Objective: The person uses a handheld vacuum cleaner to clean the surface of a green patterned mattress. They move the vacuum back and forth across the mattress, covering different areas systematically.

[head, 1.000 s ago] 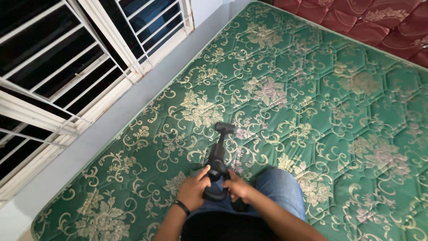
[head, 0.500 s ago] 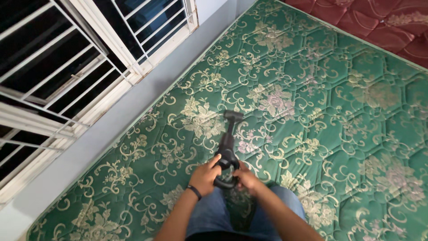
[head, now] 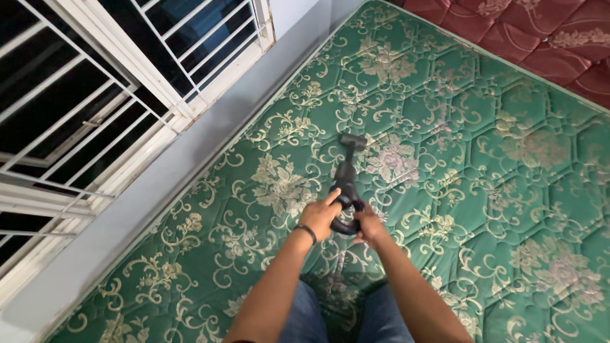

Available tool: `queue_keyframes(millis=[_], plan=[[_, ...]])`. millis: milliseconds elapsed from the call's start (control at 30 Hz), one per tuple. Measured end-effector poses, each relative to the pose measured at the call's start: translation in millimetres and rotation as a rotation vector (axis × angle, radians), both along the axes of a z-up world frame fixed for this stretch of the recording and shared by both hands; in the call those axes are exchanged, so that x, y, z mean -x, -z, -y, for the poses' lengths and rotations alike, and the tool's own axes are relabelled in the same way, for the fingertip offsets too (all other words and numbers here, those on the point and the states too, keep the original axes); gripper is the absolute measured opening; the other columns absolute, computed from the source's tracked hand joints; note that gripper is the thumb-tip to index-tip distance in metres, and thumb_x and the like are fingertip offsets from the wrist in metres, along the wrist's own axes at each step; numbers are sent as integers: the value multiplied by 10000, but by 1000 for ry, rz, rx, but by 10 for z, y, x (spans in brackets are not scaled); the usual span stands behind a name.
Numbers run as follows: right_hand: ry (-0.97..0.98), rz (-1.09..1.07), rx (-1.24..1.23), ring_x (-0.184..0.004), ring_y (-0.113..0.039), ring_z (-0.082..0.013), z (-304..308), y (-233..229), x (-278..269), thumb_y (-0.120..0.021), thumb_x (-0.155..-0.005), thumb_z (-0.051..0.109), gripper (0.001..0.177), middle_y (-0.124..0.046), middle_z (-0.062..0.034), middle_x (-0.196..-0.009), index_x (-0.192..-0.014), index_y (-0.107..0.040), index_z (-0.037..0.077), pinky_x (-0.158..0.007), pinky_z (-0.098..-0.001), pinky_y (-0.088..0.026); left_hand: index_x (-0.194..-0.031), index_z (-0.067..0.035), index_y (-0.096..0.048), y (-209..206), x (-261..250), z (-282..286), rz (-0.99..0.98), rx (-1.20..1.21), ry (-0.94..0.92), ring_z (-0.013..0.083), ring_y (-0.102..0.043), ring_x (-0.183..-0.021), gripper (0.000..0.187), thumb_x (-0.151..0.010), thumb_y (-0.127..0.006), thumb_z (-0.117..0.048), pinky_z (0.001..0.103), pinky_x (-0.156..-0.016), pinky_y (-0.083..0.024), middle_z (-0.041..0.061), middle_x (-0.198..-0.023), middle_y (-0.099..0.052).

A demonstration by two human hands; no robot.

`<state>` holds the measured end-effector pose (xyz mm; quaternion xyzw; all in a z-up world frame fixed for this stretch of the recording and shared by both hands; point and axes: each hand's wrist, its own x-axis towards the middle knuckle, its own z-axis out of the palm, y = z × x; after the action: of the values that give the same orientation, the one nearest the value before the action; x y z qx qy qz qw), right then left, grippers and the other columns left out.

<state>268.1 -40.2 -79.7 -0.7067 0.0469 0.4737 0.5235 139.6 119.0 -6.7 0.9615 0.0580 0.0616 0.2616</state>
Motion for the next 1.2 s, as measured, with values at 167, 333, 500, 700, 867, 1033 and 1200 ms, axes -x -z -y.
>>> queue_keyframes(millis=[167, 333, 500, 700, 867, 1033, 1200], plan=[[16, 27, 2, -407, -448, -161, 5, -148, -38, -512, -895, 191, 656, -549, -84, -708, -1517, -358, 331, -428, -428, -561, -926, -113, -616, -28, -95, -6, -22, -23, 15, 376, -688, -947, 325, -657, -723, 36, 492, -809, -543, 149, -1520, -493], [-76, 17, 25, -410, -463, -169, 85, -120, 179, -490, -888, 203, 601, -504, -83, -688, -1479, -403, 269, -411, -443, -534, -934, -135, -641, -40, 206, 33, 21, 26, 30, 376, -689, -918, 264, -721, -721, -1, 498, -801, -537, 134, -1519, -502], [-145, -50, 54, -427, -463, -175, 244, -3, 573, -505, -886, 231, 557, -533, -72, -732, -1433, -397, 241, -426, -452, -544, -908, -141, -644, -12, 723, 177, 39, 47, 41, 370, -676, -952, 276, -688, -714, 8, 490, -816, -530, 113, -1515, -516], [-233, -52, 101, -438, -476, -172, 405, 57, 1242, -539, -867, 264, 528, -551, -97, -745, -1381, -423, 236, -441, -459, -566, -878, -118, -626, -26, 1501, 387, 55, 101, 11, 397, -661, -968, 329, -595, -721, 20, 487, -806, -524, 147, -1473, -520], [-364, -31, 60, -452, -481, -183, 509, 84, 1775, -610, -831, 268, 530, -519, -96, -714, -1328, -437, 204, -439, -449, -521, -874, -139, -623, -74, 2207, 551, 102, 121, -74, 390, -684, -916, 199, -733, -720, -38, 477, -785, -545, 152, -1494, -543], [-439, -87, 44, -471, -498, -184, 584, 9, 2257, -649, -810, 264, 523, -496, -74, -724, -1291, -464, 179, -466, -462, -541, -899, -130, -613, -192, 2755, 725, -65, 61, -130, 411, -671, -909, 261, -683, -708, -20, 511, -775, -529, 142, -1515, -501], [-502, -158, -25, -492, -488, -169, 673, -79, 2552, -636, -795, 264, 523, -506, -60, -739, -1287, -476, 190, -495, -502, -574, -896, -138, -600, -297, 3117, 882, -91, 48, -186, 403, -670, -895, 290, -659, -741, -47, 509, -776, -524, 91, -1522, -485]])
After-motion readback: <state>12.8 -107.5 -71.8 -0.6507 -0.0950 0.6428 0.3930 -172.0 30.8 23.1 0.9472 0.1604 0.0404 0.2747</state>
